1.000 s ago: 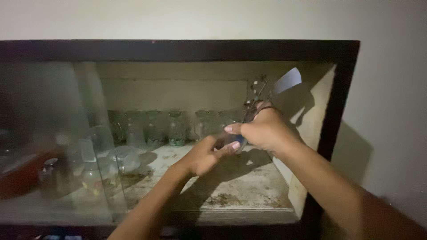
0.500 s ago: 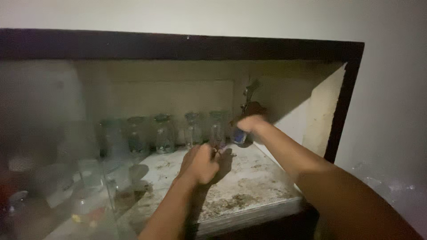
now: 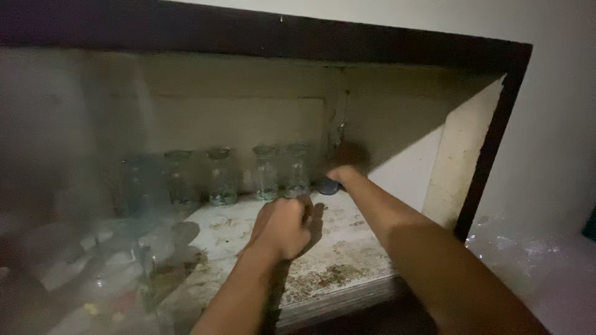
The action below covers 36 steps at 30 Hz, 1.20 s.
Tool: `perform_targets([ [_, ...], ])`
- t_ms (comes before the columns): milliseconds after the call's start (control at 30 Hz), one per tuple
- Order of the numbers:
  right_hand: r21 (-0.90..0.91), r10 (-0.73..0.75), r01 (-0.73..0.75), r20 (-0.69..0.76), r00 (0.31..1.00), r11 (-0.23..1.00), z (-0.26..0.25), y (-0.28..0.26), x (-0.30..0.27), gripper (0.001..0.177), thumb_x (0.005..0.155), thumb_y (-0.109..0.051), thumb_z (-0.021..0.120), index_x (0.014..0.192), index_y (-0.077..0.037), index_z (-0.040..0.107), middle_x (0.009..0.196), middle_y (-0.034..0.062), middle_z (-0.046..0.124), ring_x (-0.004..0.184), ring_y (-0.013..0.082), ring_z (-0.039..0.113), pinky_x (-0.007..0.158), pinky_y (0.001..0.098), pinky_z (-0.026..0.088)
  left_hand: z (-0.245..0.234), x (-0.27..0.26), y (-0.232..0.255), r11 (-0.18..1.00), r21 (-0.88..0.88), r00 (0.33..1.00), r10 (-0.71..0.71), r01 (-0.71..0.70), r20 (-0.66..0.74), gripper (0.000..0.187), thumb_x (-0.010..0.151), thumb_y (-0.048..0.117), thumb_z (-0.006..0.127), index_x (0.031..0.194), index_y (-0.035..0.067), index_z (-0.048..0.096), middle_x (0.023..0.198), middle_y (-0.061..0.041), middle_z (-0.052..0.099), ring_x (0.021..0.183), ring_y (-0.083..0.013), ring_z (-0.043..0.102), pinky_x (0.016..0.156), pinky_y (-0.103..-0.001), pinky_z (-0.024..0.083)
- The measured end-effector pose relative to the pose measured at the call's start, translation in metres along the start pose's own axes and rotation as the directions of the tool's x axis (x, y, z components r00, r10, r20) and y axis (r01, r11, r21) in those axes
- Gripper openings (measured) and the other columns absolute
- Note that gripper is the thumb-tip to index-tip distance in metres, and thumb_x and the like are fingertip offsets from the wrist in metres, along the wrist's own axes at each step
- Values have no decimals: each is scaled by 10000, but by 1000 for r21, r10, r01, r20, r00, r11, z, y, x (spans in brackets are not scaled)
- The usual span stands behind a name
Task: The person picks up glass jars and cups from a table and places them inside a cabinet on a shelf alongside other glassware and utensils.
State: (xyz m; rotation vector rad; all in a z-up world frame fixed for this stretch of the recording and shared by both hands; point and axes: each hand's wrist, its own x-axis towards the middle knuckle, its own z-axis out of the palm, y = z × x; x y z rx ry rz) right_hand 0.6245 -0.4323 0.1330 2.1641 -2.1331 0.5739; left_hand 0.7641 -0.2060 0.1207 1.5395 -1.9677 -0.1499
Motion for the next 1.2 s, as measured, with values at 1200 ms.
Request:
perform_targets([
  [1200,997,58,63,-66,996,45,-78,126,-329,254,827,-104,573,996,79,621,810,167,656,732,234,636,643,337,501,47,-99,87,663,-530,840,315,-528,-443,71,879,67,558,884,31,619,770,-90,652,729,-178,681,685,-272,513],
])
